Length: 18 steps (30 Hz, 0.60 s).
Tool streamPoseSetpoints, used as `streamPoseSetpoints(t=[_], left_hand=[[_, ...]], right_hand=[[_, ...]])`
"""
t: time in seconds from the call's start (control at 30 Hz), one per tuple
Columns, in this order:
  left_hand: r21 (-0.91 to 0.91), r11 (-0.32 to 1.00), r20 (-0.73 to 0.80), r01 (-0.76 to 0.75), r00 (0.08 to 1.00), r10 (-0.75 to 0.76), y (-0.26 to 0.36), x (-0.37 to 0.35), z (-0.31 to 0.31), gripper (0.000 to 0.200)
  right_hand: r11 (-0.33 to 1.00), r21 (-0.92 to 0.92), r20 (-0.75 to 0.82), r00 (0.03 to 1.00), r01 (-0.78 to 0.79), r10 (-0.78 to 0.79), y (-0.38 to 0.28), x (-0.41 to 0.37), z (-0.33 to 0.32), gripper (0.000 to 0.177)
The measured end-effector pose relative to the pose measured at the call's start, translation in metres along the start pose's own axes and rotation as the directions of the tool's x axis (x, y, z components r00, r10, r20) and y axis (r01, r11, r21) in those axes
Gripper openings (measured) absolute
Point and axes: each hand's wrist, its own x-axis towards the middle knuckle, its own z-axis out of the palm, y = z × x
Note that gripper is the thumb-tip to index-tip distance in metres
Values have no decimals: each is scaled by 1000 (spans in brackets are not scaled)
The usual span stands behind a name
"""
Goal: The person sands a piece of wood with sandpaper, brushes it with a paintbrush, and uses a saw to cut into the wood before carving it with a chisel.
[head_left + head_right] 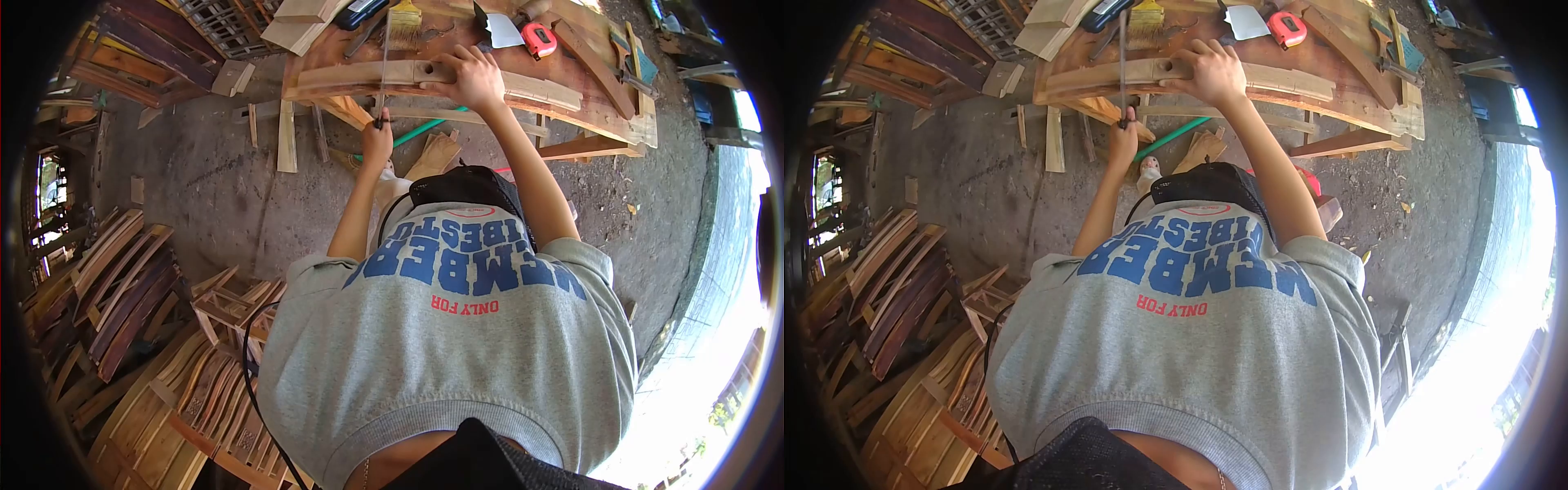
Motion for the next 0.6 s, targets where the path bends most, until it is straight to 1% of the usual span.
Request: streamPoseSetpoints(t=[0.03, 0.07, 0.1, 0.13, 0.17, 0.23, 0.27, 0.3, 0.33, 0.37, 0.43, 0.47, 0.53, 0.57, 0.6], left_hand=[[0, 1000, -4, 2, 1000, -2, -13, 6, 6, 55], [-12, 988, -92, -152, 984, 150, -29, 10, 15, 55], [-13, 954, -178, -298, 940, 291, -49, 8, 25, 54], [-20, 933, -205, -360, 915, 348, -56, 4, 29, 51], [-22, 930, -211, -368, 911, 355, -62, 3, 33, 51], [-19, 973, -151, -232, 962, 227, -75, -18, 32, 42], [-19, 971, -155, -240, 960, 235, -84, -26, 30, 42], [33, 990, -67, -140, 988, 142, -106, -31, 31, 40], [96, 995, 19, -39, 999, 38, -108, -35, 27, 38], [98, 994, 22, -41, 999, 39, -107, -32, 29, 38], [-111, 978, -75, -180, 982, 172, -64, -26, 19, 29], [-114, 978, -79, -176, 983, 168, -54, -13, 19, 29], [103, 994, -14, 37, 999, -36, -37, 17, 20, 30], [99, 994, -18, 38, 999, -36, -32, 13, 19, 30], [54, 998, -15, 14, 1000, -13, -25, 1, 16, 32]], right_hand=[[1000, -3, -18, 1000, -13, 13, -1, 0, 1, 49], [1000, -8, -41, 999, -29, 29, -1, 1, 1, 50], [1000, -7, -39, 999, -30, 30, -2, -2, 1, 50], [1000, -2, -41, 999, 17, -17, -1, -3, 0, 50], [998, -1, -48, 997, 66, -66, 1, -1, 0, 50], [999, -11, -42, 998, 40, -40, -2, -2, 1, 50], [999, -31, -56, 998, 16, -17, -2, 0, 1, 51], [999, -50, -71, 997, -12, 9, -2, 1, 2, 51], [999, -51, -77, 997, -16, 12, -2, 3, 0, 51], [999, -47, -48, 999, -10, 8, -2, 2, -1, 51], [999, -39, -10, 1000, 0, -1, -3, -1, -1, 51], [1000, -19, -29, 999, 15, -15, -4, -1, -1, 51], [999, -2, -47, 998, 37, -37, -4, 0, -1, 51], [1000, 1, -46, 999, 21, -21, -4, 0, -1, 51], [1000, 4, -46, 999, 2, -1, -4, 1, -2, 51]])
